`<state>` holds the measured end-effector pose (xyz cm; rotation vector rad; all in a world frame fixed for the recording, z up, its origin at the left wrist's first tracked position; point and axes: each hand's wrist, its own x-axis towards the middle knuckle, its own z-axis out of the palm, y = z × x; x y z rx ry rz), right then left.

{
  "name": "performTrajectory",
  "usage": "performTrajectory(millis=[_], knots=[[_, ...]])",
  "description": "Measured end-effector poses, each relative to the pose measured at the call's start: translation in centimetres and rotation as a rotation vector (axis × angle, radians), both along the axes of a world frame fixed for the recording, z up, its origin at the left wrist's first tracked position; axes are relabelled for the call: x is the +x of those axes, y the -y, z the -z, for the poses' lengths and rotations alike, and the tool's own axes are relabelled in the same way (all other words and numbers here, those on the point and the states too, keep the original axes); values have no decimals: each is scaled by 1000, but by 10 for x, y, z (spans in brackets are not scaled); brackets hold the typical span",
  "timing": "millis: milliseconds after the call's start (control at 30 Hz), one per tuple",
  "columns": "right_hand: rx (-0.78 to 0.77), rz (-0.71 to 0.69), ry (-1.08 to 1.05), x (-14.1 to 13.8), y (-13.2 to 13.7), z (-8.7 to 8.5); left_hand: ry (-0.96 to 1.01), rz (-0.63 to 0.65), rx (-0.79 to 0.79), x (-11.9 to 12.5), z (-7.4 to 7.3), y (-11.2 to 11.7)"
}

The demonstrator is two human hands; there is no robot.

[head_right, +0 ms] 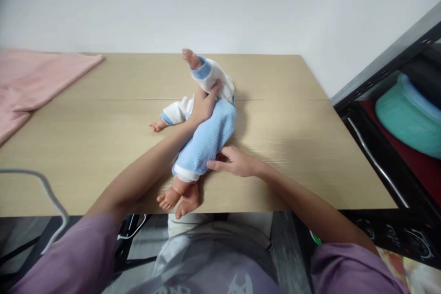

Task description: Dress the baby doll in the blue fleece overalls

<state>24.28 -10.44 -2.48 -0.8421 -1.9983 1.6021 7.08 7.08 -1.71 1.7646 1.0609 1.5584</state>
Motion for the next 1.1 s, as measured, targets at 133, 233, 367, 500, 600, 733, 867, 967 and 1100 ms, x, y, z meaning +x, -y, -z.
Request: performTrajectory(millis=[133,233,367,500,600,733,867,967,1100], knots=[[-269,42,7,9,6,9,-112,-7,91,13,2,6],[-376,107,-8,15,9,12,-201,-20,151,19,2,9],[-448,84,-41,19,9,4,-305,16,205,25,3,14],[-465,64,-22,23,8,-7,-510,20,147,31,-4,25],[-481,82,-2,29,7,-11,-701,-8,104,37,-13,34],[-495,112,-19,35,6,-7,-856,1,114,46,-23,42],[-531,114,-50,40,5,-4,-948,31,121,50,-29,46],[-590,139,-82,45,1,-1,-1009,36,110,52,-32,49],[-626,122,-81,52,-6,4,-1055,49,126,56,-32,51]])
